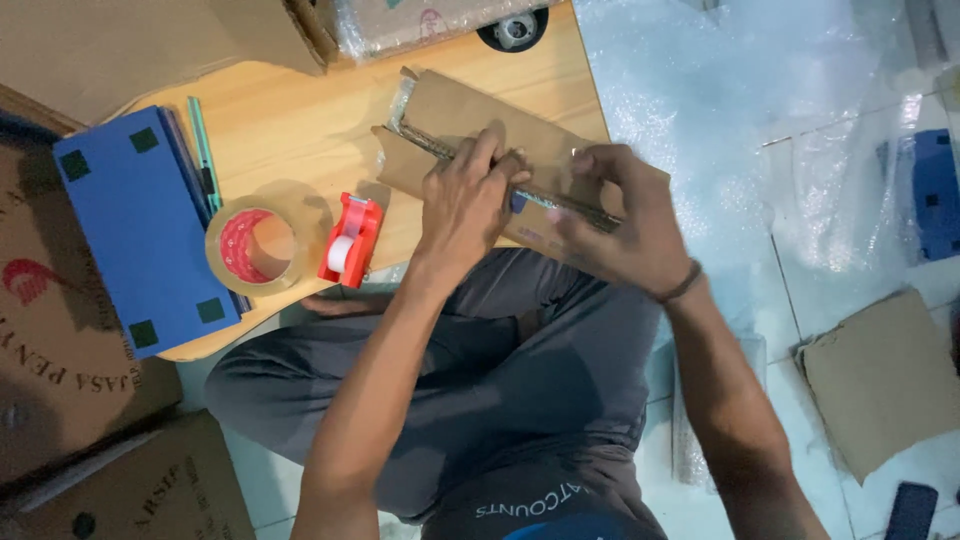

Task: Wrapping a flat object in bubble wrap and securing it inside a cardboard sleeve with tape.

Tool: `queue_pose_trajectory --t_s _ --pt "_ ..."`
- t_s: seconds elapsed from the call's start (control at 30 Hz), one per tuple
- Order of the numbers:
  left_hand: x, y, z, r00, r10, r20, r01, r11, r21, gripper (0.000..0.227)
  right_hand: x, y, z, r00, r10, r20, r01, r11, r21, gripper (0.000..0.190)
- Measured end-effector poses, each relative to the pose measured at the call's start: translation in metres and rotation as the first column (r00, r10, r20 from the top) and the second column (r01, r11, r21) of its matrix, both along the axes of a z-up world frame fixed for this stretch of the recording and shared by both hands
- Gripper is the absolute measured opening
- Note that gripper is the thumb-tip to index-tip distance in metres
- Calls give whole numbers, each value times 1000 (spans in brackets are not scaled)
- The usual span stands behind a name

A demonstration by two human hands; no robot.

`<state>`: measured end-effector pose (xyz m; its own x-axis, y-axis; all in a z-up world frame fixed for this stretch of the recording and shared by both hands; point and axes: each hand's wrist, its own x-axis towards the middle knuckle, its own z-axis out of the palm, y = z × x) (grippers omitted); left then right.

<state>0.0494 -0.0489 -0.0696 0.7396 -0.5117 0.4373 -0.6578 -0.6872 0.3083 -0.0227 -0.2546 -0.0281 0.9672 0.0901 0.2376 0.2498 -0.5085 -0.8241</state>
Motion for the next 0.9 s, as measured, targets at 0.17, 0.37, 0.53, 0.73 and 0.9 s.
queue_pose_trajectory --t_s 0.17,0.37,0.53,0.73,0.9 --pt "-1 0 12 998 1 -66 -3 999 -33 38 6 -15 42 972 202 -117 -186 973 139 29" --pt "-1 6 29 985 -72 -156 44 984 -173 20 -1 -7 76 905 370 -210 -382 924 -18 19" --pt "2 10 33 977 -122 -176 86 976 -198 16 -9 -5 80 921 381 -83 -390 904 -175 22" --pt "4 9 28 983 -116 -142 83 972 -221 17 -9 -26 67 906 370 -207 -324 919 225 9" --pt "5 8 29 985 -114 -129 77 962 -261 24 -3 -49 44 864 434 -257 -304 854 422 11"
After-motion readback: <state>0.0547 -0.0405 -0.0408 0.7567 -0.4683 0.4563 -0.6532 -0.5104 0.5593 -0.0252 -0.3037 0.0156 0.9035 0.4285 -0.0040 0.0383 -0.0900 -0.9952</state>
